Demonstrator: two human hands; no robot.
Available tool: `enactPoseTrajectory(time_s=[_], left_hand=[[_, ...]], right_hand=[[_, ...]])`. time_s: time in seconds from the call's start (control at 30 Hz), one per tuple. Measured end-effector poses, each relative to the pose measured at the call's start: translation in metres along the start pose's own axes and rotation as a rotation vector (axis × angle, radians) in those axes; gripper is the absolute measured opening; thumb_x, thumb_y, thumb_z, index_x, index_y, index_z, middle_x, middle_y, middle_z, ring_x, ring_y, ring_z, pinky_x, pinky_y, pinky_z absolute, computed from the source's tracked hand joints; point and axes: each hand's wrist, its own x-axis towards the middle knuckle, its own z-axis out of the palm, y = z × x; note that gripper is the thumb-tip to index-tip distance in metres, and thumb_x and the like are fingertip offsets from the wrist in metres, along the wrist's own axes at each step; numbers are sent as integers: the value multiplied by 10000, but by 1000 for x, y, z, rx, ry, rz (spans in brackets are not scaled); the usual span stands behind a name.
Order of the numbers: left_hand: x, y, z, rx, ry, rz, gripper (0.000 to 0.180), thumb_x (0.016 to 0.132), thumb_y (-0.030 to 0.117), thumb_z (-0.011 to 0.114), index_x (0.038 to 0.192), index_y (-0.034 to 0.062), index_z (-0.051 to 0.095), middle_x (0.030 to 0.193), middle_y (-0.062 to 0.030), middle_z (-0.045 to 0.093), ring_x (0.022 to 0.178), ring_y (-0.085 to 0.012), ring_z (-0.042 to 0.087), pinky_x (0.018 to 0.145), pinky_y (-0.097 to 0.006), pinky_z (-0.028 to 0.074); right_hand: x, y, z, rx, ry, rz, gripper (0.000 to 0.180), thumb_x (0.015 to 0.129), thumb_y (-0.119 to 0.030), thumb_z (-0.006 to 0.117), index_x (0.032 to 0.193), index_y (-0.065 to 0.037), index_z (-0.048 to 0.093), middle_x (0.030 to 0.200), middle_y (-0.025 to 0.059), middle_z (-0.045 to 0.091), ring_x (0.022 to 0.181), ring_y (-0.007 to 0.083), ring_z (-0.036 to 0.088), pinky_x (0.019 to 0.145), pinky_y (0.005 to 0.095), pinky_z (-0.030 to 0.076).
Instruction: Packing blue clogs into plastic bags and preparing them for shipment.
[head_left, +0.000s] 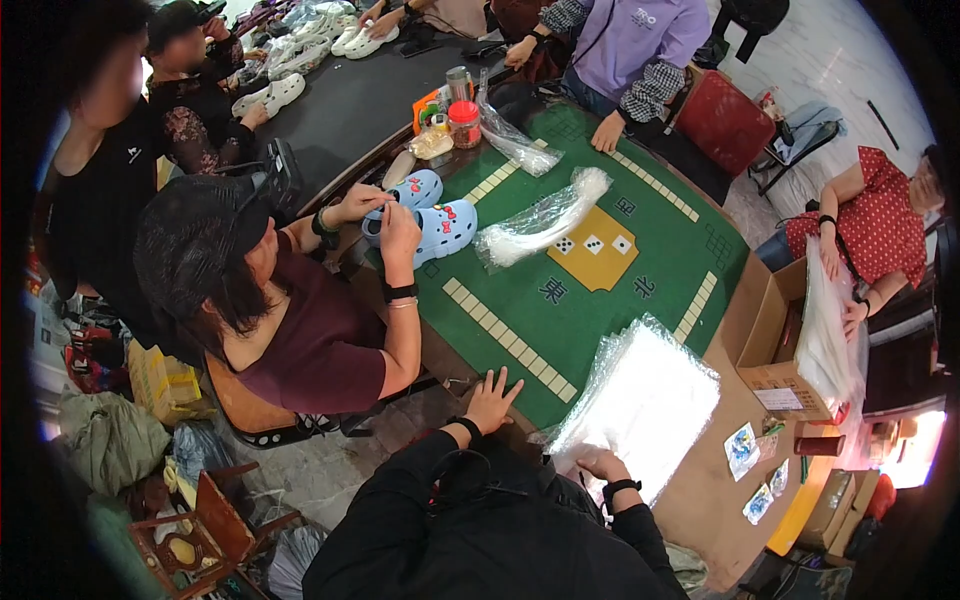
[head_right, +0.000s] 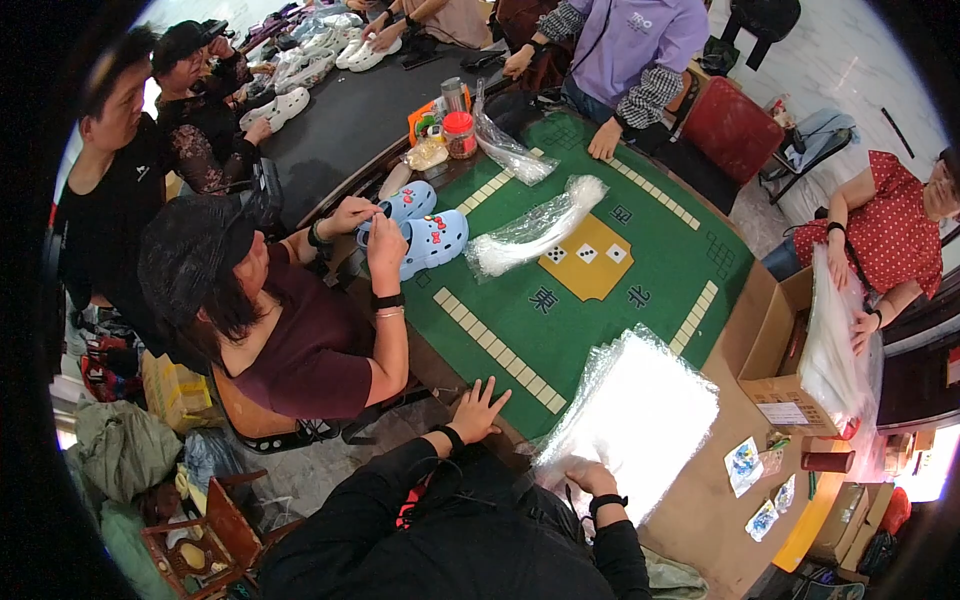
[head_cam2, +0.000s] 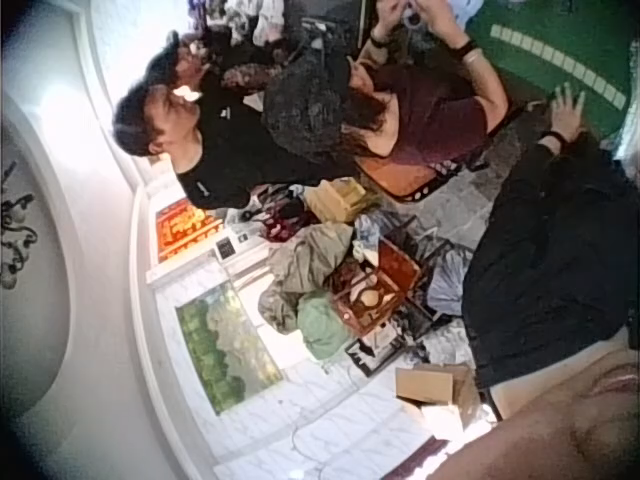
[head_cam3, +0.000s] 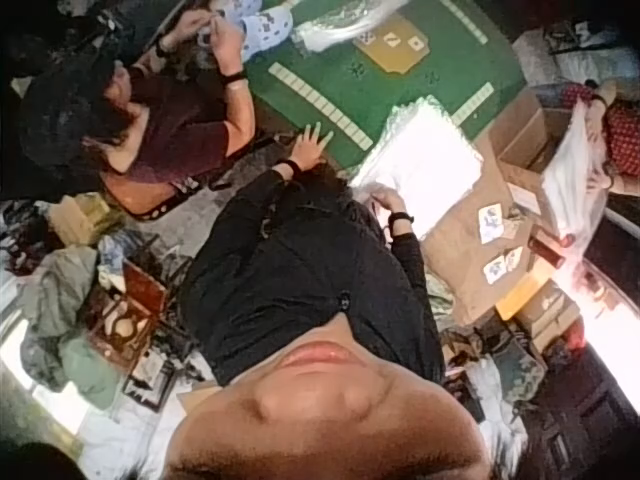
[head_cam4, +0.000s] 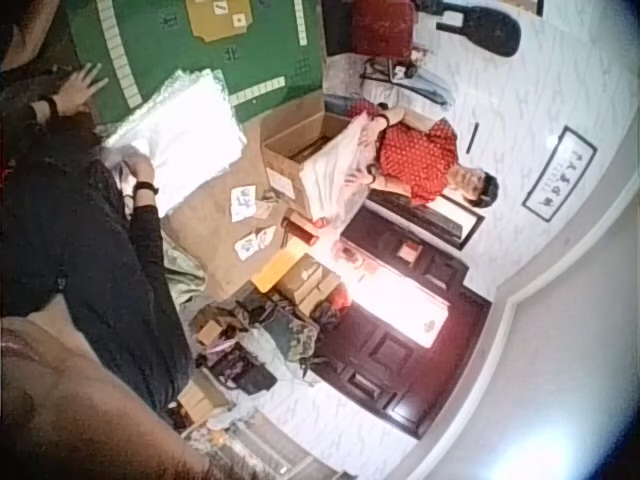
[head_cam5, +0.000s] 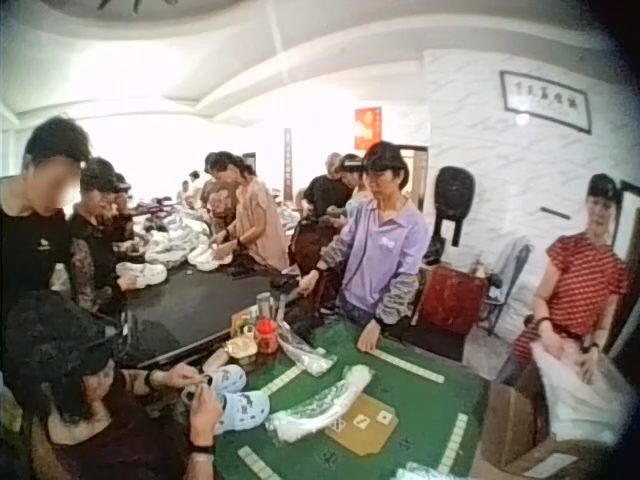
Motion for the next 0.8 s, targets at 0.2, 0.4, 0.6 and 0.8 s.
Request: enactPoseTrajectory(time_s=[0.2, 0.4, 0.6, 0.8], left_hand=[[3, 4, -2, 7, -6, 7, 933, 678, 400, 734, 1427, 216, 209, 1448, -252, 135, 1247, -481, 284, 934, -517, 340], [-2, 2, -2, 13, 18, 5, 944, 664, 397, 743, 1424, 215, 214, 1444, -253, 148, 1240, -482, 295, 924, -513, 348], [0, 4, -3, 11, 28, 15, 952, 655, 397, 748, 1423, 214, 217, 1439, -257, 161, 1235, -483, 303, 919, -511, 354], [-3, 1, -4, 41, -5, -10, 937, 672, 401, 738, 1425, 209, 214, 1442, -244, 162, 1248, -467, 289, 931, -493, 346]], right_hand=[[5, 8, 6, -5, 12, -14, 625, 743, -592, 570, 1065, -60, 633, 1117, 189, 592, 1051, 326, 563, 884, 390, 455], [-12, -9, -11, 6, 3, -45, 614, 754, -592, 559, 1059, -65, 637, 1109, 191, 595, 1049, 326, 562, 883, 396, 455], [-6, -1, -2, -34, 6, -4, 585, 759, -583, 552, 1084, -103, 633, 1125, 183, 590, 1058, 331, 556, 891, 396, 450], [0, -6, -4, -30, -37, 7, 606, 756, -587, 551, 1115, -103, 616, 1167, 188, 566, 1090, 326, 538, 912, 392, 438]])
